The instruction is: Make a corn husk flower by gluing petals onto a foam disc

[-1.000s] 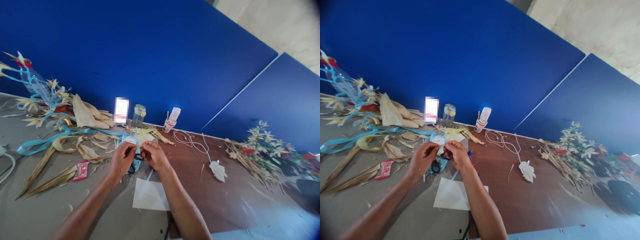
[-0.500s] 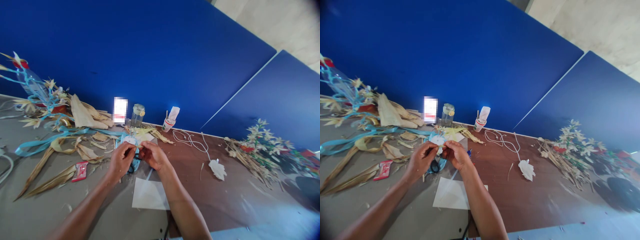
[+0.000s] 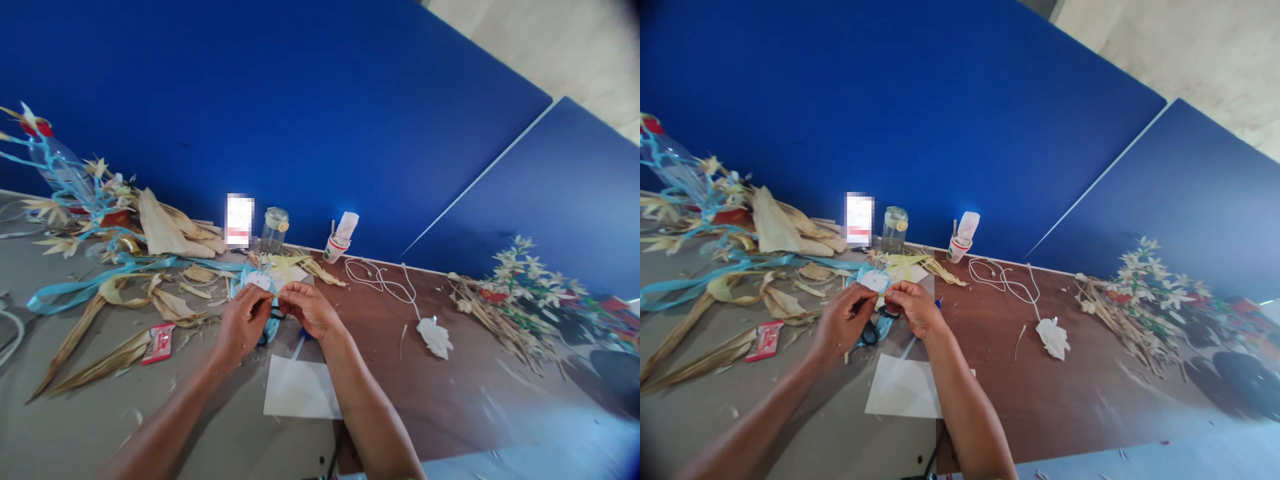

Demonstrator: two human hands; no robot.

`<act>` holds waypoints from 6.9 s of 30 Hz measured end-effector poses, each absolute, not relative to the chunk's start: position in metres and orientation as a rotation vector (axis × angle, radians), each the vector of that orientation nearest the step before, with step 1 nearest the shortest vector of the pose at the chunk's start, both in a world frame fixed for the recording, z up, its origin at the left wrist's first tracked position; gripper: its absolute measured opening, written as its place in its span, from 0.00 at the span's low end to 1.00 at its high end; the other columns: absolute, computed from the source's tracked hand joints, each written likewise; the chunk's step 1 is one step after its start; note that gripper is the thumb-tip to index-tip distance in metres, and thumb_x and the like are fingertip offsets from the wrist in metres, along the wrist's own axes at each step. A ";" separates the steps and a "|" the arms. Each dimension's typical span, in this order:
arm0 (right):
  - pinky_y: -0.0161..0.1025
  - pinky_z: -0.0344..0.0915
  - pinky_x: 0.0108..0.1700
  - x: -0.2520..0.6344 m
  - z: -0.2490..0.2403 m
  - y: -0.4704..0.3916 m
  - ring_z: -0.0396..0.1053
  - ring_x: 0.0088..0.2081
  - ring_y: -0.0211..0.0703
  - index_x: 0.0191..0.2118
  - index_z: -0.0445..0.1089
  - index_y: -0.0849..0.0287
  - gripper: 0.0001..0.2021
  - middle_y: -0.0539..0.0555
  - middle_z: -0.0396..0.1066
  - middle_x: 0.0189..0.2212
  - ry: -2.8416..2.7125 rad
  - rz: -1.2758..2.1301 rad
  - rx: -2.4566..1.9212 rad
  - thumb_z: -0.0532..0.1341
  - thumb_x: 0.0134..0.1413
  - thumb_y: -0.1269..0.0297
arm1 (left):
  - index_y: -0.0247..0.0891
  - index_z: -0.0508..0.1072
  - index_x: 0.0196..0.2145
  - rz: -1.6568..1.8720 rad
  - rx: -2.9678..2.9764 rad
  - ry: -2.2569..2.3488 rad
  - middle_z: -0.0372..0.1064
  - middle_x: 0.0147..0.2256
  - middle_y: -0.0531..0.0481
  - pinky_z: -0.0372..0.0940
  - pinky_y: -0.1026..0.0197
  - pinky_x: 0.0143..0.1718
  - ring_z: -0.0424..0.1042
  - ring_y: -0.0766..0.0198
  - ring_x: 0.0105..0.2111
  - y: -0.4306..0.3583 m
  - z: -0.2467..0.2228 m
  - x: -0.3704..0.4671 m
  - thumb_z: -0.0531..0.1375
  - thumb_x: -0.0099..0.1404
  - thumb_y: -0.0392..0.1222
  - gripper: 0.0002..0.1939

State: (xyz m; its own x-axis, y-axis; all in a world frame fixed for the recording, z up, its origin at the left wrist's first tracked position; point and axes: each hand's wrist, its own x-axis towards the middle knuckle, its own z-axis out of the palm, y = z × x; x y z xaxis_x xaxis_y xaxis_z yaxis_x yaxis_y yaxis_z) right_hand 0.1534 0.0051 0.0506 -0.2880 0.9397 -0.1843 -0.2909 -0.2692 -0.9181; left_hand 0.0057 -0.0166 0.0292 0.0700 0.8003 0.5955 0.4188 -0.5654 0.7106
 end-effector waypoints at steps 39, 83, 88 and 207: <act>0.33 0.58 0.26 0.168 0.055 0.011 0.59 0.20 0.32 0.20 0.67 0.62 0.19 0.48 0.65 0.20 -0.753 1.960 -0.779 0.64 0.43 0.48 | 0.38 0.70 0.32 1.571 2.175 1.031 0.68 0.30 0.49 0.62 0.64 0.33 0.68 0.66 0.30 -0.016 0.024 0.003 0.54 0.61 0.31 0.06; 0.33 0.57 0.27 0.160 0.055 0.004 0.61 0.22 0.33 0.26 0.71 0.62 0.15 0.49 0.67 0.21 -0.960 1.740 -0.839 0.67 0.38 0.54 | 0.38 0.71 0.32 1.718 2.108 1.192 0.70 0.30 0.48 0.64 0.61 0.35 0.69 0.64 0.32 -0.013 0.028 -0.001 0.55 0.61 0.33 0.05; 0.32 0.57 0.29 0.142 0.050 -0.004 0.61 0.23 0.31 0.29 0.70 0.59 0.13 0.46 0.67 0.23 -1.002 1.660 -0.875 0.70 0.32 0.65 | 0.38 0.70 0.33 1.736 2.102 1.229 0.70 0.30 0.49 0.63 0.61 0.35 0.68 0.64 0.32 -0.014 0.027 0.000 0.55 0.61 0.32 0.05; 0.31 0.51 0.22 0.119 0.028 -0.011 0.55 0.19 0.31 0.24 0.68 0.61 0.06 0.47 0.65 0.17 -1.259 1.257 -1.108 0.60 0.45 0.64 | 0.35 0.73 0.21 1.293 0.773 0.883 0.64 0.20 0.54 0.59 0.66 0.26 0.62 0.71 0.22 -0.004 0.033 -0.005 0.66 0.48 0.44 0.10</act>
